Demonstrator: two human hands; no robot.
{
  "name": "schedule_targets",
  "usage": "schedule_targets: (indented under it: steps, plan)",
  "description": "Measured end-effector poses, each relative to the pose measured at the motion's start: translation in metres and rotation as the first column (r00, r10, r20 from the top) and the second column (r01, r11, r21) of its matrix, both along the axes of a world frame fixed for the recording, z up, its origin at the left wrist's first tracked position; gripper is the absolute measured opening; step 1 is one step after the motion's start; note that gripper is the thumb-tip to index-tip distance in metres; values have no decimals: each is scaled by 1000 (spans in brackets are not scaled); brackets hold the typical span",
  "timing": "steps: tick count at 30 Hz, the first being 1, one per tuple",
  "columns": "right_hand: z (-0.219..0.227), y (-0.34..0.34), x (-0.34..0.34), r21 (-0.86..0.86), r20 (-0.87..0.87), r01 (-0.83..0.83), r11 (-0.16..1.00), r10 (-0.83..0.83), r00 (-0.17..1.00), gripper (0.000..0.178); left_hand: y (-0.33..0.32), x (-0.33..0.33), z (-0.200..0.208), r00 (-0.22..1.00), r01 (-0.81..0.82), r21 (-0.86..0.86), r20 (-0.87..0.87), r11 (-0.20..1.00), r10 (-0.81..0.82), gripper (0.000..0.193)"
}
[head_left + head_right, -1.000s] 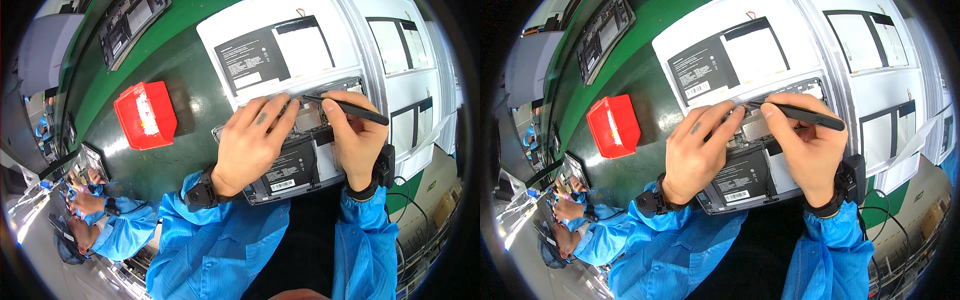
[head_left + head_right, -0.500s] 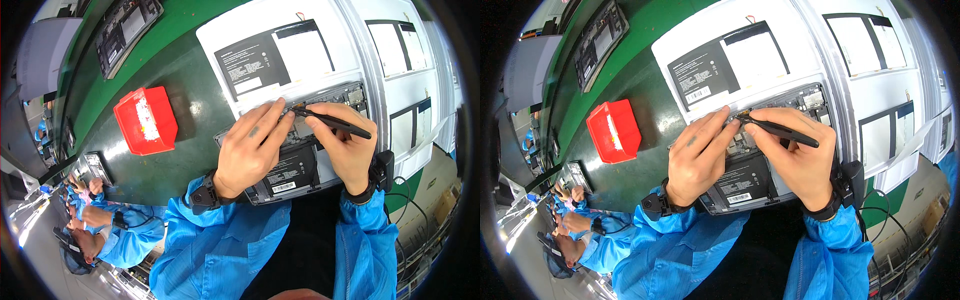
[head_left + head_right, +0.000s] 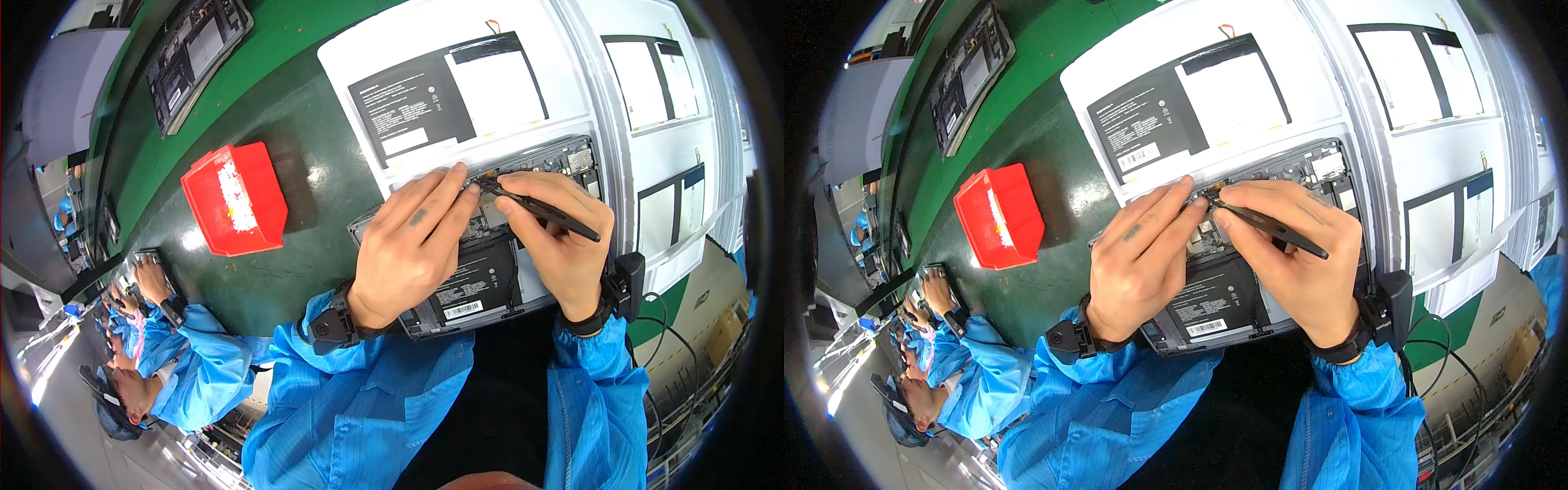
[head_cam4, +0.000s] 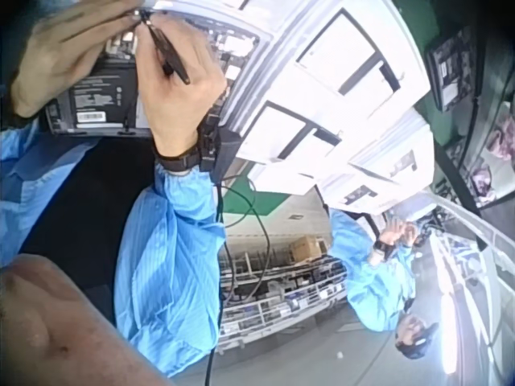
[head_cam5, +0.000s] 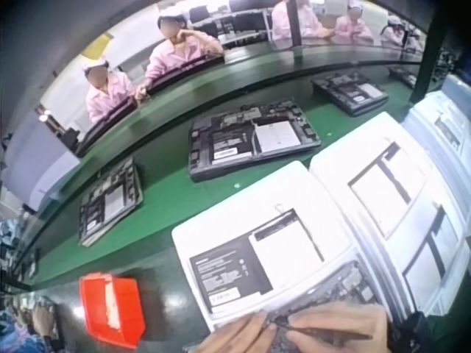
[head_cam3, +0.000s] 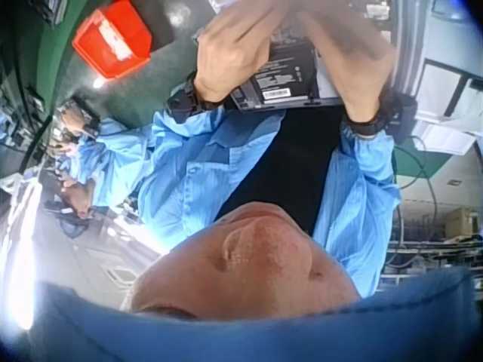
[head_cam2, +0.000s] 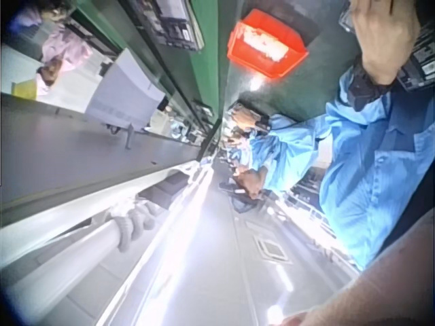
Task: The person assembles a tablet by placing a motherboard and a battery into a plastic shell casing, using a spudger and tweezers to manipulate the components and a ribbon cable.
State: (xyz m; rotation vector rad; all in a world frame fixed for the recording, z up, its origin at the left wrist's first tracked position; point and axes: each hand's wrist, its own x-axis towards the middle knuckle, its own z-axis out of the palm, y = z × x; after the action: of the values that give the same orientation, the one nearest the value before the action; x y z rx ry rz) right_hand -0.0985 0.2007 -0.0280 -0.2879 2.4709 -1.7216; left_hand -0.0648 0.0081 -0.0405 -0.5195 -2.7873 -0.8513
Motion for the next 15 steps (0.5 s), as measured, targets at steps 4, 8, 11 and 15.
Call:
schedule_targets:
  steps: [4, 8, 11, 15]
  plan:
    - [5, 1, 1, -24, 81, 28, 999, -26, 996, 22, 0, 2, -2, 1000, -13, 14, -8, 1000, 13, 39]
    - [2, 1, 1, 16, 64, 18, 1000, -19, 998, 22, 0, 1, -3, 1000, -5, 21, -10, 1000, 5, 39]
    - [1, -2, -1, 23, 44, 14, 1000, -15, 999, 21, -1, -2, -4, 1000, -8, 23, -24, 1000, 8, 39]
    - [6, -1, 0, 10, 61, 46, 999, -47, 997, 19, -1, 2, -2, 1000, -11, 23, -7, 1000, 11, 39]
